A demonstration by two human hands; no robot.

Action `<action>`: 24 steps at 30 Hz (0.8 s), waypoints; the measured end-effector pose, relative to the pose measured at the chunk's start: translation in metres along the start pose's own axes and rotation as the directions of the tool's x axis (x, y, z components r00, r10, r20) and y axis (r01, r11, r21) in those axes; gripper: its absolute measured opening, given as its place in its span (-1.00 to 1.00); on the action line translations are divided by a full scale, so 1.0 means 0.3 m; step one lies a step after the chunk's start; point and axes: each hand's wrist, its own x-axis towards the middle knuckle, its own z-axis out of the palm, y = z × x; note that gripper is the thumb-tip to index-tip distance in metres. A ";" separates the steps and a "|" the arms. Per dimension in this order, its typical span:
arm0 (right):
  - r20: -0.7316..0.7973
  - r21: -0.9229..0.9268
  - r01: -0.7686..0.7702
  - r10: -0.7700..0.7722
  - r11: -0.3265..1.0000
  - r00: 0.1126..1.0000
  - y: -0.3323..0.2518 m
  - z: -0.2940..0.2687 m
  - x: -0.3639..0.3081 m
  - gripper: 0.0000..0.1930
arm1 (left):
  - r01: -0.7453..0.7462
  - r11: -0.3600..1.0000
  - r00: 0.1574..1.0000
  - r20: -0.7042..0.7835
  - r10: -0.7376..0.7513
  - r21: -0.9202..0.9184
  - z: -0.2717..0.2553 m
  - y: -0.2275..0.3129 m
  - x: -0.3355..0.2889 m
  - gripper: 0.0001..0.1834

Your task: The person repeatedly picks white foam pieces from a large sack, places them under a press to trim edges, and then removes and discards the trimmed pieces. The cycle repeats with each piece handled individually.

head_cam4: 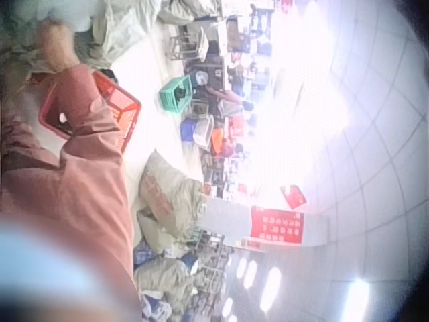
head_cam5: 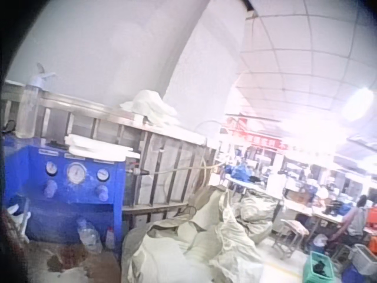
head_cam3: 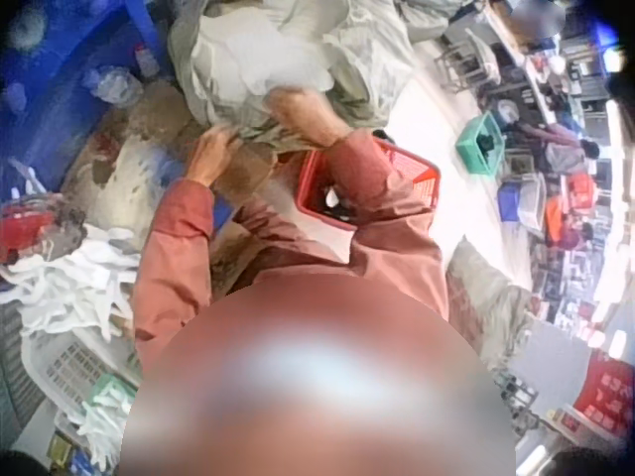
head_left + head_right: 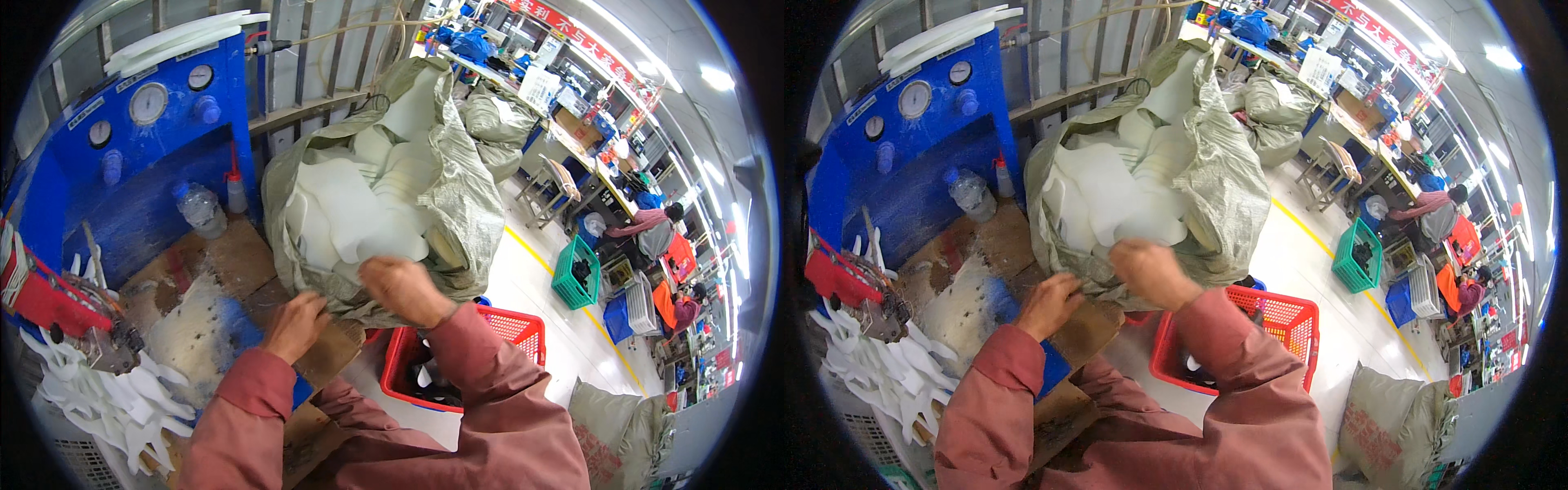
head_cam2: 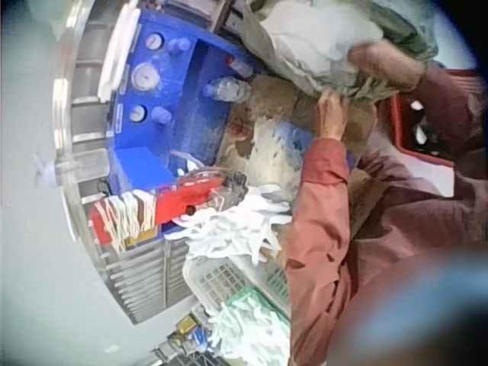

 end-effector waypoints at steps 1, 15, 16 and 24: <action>0.007 -0.148 -0.101 0.103 0.984 0.995 0.049 -0.055 -0.001 -0.78 | 0.046 0.997 0.995 0.087 -0.051 0.060 0.008 -0.008 -0.006 -0.62; -0.523 -0.255 -0.742 0.557 0.620 0.645 0.510 -0.332 -0.234 -0.13 | -0.338 0.941 0.885 -0.332 0.326 0.021 0.137 0.261 0.186 -0.35; -0.506 -0.231 -0.776 0.608 0.587 0.611 0.541 -0.334 -0.247 -0.17 | -0.252 0.963 0.939 -0.263 0.221 -0.091 0.170 0.276 0.203 -0.29; -0.287 0.503 -0.683 0.848 0.529 0.446 0.777 -0.292 -0.324 -0.78 | -0.231 0.872 0.972 -0.069 0.224 -0.431 0.301 0.336 0.200 -0.60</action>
